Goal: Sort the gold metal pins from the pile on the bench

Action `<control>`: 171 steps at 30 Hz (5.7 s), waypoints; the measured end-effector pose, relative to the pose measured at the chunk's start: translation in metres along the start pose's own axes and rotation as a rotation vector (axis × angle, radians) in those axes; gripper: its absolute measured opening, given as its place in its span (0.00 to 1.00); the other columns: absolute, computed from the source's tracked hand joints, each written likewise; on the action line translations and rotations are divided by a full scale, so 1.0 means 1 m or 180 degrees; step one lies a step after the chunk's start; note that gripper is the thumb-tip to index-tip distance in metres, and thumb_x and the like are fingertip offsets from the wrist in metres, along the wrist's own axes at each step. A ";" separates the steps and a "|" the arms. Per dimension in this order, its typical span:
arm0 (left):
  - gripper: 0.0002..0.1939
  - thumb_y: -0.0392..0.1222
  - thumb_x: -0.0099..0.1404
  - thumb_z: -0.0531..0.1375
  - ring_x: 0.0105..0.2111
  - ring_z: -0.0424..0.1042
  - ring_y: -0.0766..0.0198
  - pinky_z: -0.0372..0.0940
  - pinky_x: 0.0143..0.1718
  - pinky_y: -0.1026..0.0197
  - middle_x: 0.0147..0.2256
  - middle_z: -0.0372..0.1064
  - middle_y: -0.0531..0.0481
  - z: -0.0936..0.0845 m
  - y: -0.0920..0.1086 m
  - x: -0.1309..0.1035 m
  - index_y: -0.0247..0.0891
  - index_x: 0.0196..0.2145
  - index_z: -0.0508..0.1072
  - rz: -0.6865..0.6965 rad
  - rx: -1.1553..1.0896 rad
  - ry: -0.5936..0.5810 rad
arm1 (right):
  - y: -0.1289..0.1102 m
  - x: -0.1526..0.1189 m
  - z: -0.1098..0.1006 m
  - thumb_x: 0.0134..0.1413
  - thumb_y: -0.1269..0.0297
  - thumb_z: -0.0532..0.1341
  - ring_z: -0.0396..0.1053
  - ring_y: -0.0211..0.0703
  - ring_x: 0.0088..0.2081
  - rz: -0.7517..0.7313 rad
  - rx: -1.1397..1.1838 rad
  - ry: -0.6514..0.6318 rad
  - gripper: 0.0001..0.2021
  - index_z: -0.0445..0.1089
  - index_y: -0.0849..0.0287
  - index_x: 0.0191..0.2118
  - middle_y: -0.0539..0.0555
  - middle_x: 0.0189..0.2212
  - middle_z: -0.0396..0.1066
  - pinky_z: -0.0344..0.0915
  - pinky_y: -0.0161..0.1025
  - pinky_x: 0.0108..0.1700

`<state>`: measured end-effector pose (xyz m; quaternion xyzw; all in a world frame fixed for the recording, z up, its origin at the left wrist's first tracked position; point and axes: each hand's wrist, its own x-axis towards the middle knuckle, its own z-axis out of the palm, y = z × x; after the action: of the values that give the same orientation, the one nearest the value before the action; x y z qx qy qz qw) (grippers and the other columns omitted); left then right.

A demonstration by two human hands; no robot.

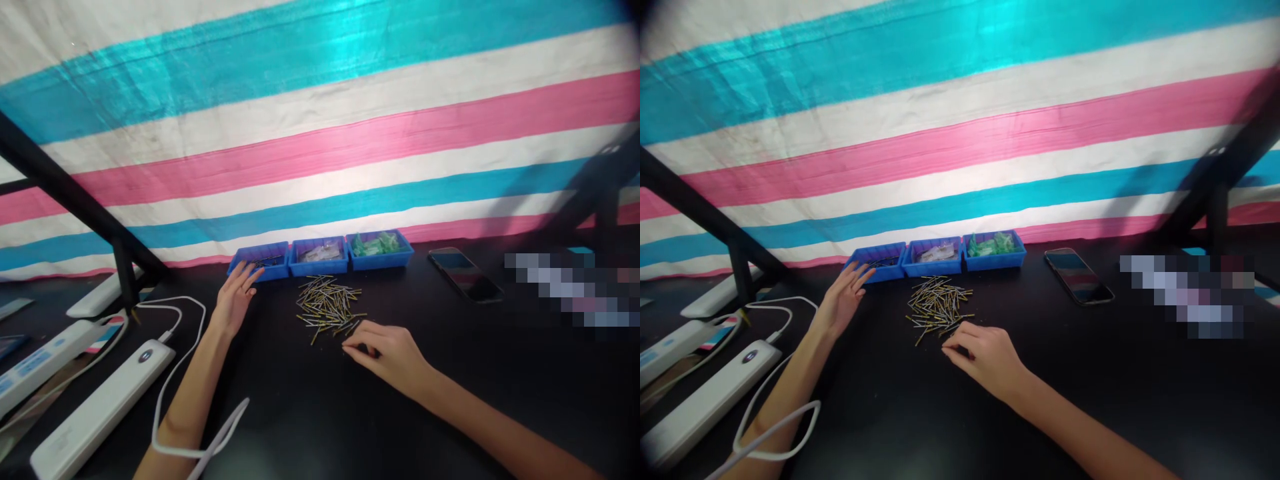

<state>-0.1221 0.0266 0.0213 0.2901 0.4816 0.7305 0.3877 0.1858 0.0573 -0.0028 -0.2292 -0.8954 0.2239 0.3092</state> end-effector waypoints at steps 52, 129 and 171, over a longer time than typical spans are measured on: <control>0.08 0.44 0.52 0.65 0.35 0.68 0.63 0.61 0.26 0.67 0.39 0.66 0.47 0.056 -0.045 -0.053 0.37 0.24 0.75 0.0463 0.2145 -0.1252 | 0.020 0.004 0.006 0.51 0.61 0.62 0.61 0.27 0.22 0.0297 -0.0007 0.0098 0.06 0.73 0.57 0.29 0.48 0.35 0.69 0.57 0.29 0.27; 0.11 0.47 0.62 0.55 0.28 0.69 0.70 0.61 0.28 0.69 0.36 0.68 0.53 0.073 -0.051 -0.078 0.41 0.27 0.72 0.1879 0.4085 -0.2101 | 0.023 0.008 -0.011 0.52 0.63 0.60 0.66 0.31 0.28 0.0518 -0.0427 -0.0369 0.04 0.72 0.54 0.32 0.47 0.34 0.70 0.54 0.30 0.29; 0.06 0.40 0.61 0.58 0.22 0.55 0.72 0.56 0.25 0.67 0.35 0.66 0.49 0.079 -0.057 -0.084 0.38 0.35 0.73 0.1437 0.3036 -0.2045 | 0.013 0.005 -0.001 0.48 0.67 0.60 0.60 0.28 0.24 0.0400 0.0066 -0.0273 0.02 0.68 0.56 0.31 0.46 0.36 0.67 0.55 0.29 0.27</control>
<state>0.0014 0.0069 -0.0067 0.7318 0.5411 0.3748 0.1768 0.1868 0.0708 -0.0071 -0.2719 -0.8893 0.2618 0.2582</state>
